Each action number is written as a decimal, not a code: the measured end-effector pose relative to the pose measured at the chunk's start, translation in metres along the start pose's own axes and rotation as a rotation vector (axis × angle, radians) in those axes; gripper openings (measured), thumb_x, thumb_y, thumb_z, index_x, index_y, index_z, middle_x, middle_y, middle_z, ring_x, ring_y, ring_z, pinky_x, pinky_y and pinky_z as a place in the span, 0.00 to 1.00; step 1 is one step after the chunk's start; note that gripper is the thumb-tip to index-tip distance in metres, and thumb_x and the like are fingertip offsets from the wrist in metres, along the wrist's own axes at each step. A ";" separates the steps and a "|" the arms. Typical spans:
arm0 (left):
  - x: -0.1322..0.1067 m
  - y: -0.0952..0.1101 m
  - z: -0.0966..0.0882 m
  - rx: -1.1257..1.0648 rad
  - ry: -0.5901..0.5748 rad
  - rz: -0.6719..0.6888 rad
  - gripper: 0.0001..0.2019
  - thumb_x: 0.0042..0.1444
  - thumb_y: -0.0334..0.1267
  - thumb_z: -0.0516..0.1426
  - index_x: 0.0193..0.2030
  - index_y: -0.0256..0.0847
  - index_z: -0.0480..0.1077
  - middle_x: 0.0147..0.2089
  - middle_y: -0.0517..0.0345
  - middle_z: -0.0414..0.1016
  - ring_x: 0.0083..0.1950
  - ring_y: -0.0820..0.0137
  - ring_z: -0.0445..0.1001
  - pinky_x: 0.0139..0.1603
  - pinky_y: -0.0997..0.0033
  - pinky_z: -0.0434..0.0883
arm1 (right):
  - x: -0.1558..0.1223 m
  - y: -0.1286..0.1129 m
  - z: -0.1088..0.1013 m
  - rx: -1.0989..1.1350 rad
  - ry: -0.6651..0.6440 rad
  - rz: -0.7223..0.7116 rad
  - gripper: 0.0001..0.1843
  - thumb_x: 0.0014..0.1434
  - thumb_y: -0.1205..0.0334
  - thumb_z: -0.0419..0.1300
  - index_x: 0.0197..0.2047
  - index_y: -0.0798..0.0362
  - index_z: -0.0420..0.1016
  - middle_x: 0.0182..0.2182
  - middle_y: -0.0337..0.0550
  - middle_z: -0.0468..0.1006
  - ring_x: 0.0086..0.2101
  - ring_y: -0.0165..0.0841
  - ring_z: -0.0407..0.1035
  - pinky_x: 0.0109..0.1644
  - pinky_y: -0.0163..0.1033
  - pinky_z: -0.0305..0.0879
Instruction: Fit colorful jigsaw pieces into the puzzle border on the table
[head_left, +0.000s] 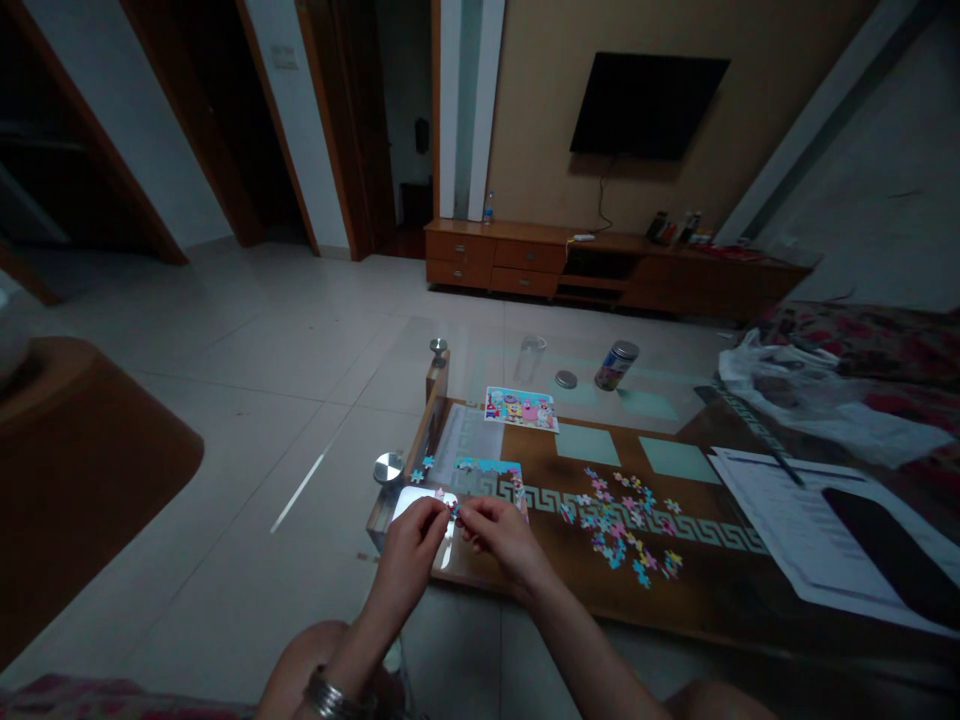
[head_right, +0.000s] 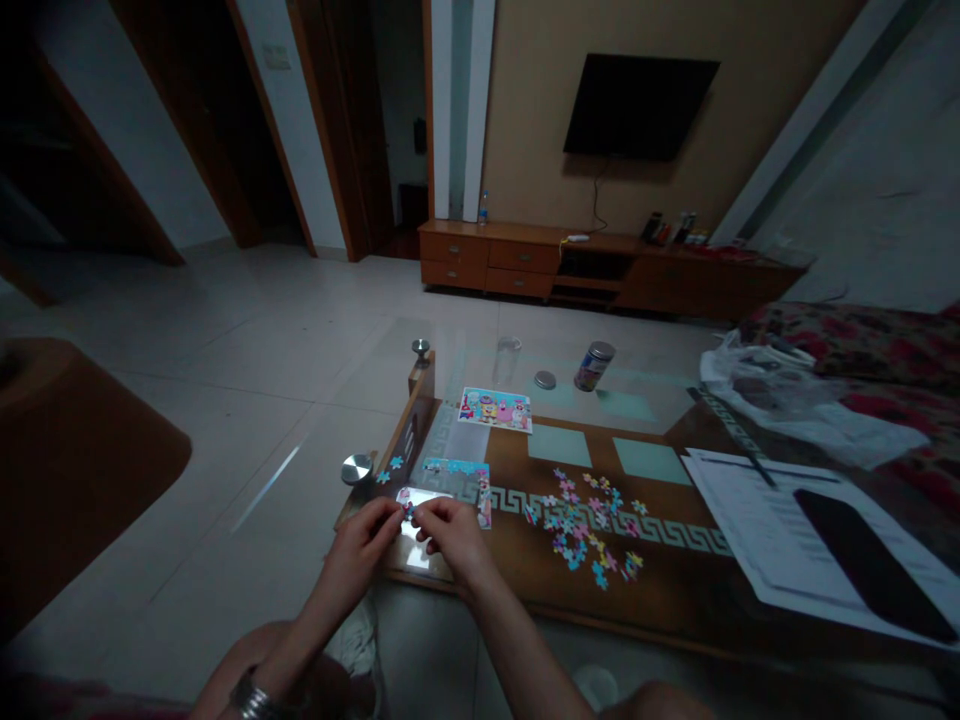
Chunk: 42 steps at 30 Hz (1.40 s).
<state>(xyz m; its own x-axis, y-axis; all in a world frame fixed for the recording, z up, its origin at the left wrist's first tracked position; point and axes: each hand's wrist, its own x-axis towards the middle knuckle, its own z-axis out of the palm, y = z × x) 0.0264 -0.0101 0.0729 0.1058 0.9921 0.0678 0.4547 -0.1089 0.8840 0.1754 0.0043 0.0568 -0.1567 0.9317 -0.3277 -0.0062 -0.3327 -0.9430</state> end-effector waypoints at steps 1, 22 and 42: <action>0.000 -0.001 0.000 0.004 -0.013 0.003 0.15 0.59 0.46 0.49 0.30 0.40 0.69 0.30 0.58 0.73 0.33 0.67 0.71 0.36 0.69 0.66 | -0.001 0.000 0.001 0.008 0.006 -0.010 0.16 0.47 0.49 0.65 0.28 0.54 0.73 0.22 0.35 0.70 0.24 0.28 0.64 0.26 0.33 0.58; -0.029 -0.027 0.051 0.173 -0.098 0.429 0.17 0.58 0.55 0.52 0.39 0.47 0.74 0.37 0.60 0.81 0.37 0.70 0.79 0.36 0.81 0.75 | -0.096 0.015 -0.250 -0.687 0.676 -0.165 0.06 0.49 0.61 0.59 0.26 0.53 0.74 0.24 0.41 0.76 0.28 0.35 0.70 0.33 0.36 0.62; -0.040 -0.045 0.083 0.307 -0.162 0.600 0.11 0.54 0.35 0.52 0.44 0.47 0.69 0.42 0.58 0.79 0.41 0.70 0.79 0.41 0.79 0.75 | -0.114 0.039 -0.264 -0.883 0.482 -0.131 0.18 0.46 0.78 0.59 0.39 0.52 0.78 0.36 0.43 0.73 0.36 0.34 0.69 0.42 0.38 0.65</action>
<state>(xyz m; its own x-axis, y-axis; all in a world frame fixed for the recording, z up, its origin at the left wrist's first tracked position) 0.0754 -0.0498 -0.0083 0.5371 0.7353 0.4133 0.5031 -0.6725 0.5428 0.4541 -0.0760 0.0417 0.2087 0.9777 -0.0231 0.7683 -0.1785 -0.6147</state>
